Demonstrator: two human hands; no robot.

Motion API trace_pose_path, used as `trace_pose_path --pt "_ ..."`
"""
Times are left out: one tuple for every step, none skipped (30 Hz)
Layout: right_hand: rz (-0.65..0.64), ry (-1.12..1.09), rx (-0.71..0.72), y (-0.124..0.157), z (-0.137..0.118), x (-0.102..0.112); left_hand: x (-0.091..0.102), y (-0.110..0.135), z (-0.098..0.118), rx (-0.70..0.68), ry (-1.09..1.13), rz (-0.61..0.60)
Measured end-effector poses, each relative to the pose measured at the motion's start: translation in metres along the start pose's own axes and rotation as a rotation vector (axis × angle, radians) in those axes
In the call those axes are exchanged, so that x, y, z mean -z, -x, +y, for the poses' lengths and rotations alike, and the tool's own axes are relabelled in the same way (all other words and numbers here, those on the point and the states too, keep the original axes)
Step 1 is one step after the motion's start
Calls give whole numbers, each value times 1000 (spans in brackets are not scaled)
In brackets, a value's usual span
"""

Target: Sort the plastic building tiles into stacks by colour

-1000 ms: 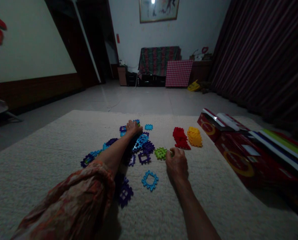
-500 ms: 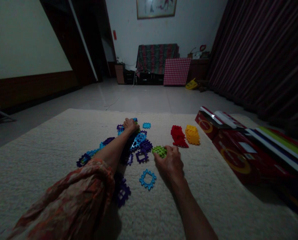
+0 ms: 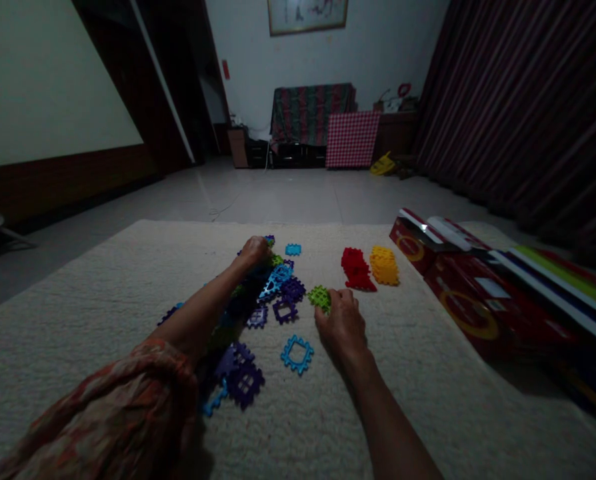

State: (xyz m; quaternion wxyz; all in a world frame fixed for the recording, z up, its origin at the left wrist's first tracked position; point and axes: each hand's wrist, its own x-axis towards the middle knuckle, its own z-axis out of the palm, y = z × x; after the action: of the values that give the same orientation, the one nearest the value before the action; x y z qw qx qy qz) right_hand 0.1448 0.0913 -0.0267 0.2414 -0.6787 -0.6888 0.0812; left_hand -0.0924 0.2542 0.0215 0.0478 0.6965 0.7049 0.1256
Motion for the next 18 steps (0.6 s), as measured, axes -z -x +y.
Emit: trace_pose_path --pt "8 -10 4 0 1 -2 4 6 4 -6 -19 8" --pt "14 -19 7 -1 3 -4 8 12 10 -13 -44 19" --pt "18 -29 10 -2 5 -6 12 20 17 -32 -63 32" --pt "23 -39 14 -3 6 -8 15 28 24 -85 -118 54" --pt "32 -52 22 -4 8 -9 16 37 32 -152 -157 73" --pt "45 -73 33 -6 10 -11 17 46 40 -217 -174 84" --pt "62 -101 40 -7 12 -12 17 55 48 -277 -179 82" --pt "81 -136 38 -9 14 -12 15 63 56 -342 -172 71" --pt "99 -175 29 -10 16 -13 13 71 63 -403 -158 61" --pt "114 -214 15 -12 18 -12 10 77 69 -452 -143 44" --pt "126 -246 1 -13 19 -12 7 83 74 -488 -129 24" --pt "131 -269 -9 -14 20 -11 4 87 78 -513 -114 7" --pt "130 -282 -10 -14 21 -10 2 90 81 -524 -100 -10" --pt "124 -287 -5 -14 21 -10 -1 93 84 -529 -87 -25" --pt "119 -287 4 -14 21 -9 -3 94 86 -530 -75 -39" --pt "117 -285 12 -13 21 -9 -4 95 88 -530 -65 -51" --pt "116 -284 18 -13 21 -9 -5 96 88 -532 -56 -60" --pt "118 -284 19 -12 20 -9 -5 96 88 -539 -48 -64"
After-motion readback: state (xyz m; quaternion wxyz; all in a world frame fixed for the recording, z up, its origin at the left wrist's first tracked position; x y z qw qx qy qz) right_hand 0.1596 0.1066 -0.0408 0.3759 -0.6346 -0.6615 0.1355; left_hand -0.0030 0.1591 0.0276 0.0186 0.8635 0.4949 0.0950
